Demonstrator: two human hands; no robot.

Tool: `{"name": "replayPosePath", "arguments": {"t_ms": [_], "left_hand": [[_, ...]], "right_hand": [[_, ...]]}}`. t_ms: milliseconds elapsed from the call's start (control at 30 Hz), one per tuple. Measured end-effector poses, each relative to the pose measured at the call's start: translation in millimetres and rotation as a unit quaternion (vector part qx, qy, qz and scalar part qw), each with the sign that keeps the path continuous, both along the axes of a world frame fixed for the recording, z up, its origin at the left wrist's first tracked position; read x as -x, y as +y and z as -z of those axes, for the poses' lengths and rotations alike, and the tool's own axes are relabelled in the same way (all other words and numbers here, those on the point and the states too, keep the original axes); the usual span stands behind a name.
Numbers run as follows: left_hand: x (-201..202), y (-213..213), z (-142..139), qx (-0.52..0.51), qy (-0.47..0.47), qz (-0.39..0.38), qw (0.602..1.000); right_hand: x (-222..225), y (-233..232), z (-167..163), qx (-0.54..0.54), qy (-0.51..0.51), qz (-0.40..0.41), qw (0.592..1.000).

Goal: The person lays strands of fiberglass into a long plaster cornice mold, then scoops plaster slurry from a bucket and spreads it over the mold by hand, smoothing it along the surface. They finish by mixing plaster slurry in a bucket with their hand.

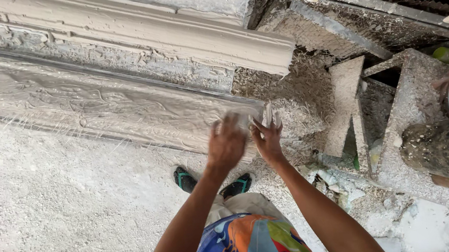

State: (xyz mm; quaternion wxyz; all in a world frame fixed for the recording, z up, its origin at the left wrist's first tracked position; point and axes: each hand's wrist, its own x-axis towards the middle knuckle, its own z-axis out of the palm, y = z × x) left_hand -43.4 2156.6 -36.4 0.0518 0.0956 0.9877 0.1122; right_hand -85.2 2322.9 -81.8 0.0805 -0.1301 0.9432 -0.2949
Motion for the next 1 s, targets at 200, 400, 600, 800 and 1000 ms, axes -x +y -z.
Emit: {"name": "replayPosePath", "arguments": {"t_ms": [200, 400, 600, 800, 1000], "left_hand": [[-13.2, 15.0, 14.1, -0.052, 0.148, -0.016, 0.988], [-9.8, 12.6, 4.4, -0.06, 0.01, -0.02, 0.998], [-32.6, 31.2, -3.0, 0.034, -0.126, 0.101, 0.986], [-39.8, 67.3, 22.6, -0.002, 0.067, 0.047, 0.997], [-42.4, 62.8, 30.2, -0.185, 0.07, 0.043, 0.979]], "right_hand": [[4.9, 15.1, -5.8, 0.364, -0.281, 0.139, 0.877], [0.6, 32.7, -19.0, 0.394, -0.302, 0.193, 0.846], [-19.6, 45.2, -16.6, 0.201, -0.247, 0.081, 0.944], [-30.7, 71.1, 10.4, 0.308, -0.343, 0.049, 0.886], [-26.3, 109.2, -0.6, 0.24, -0.377, 0.028, 0.894]]}}
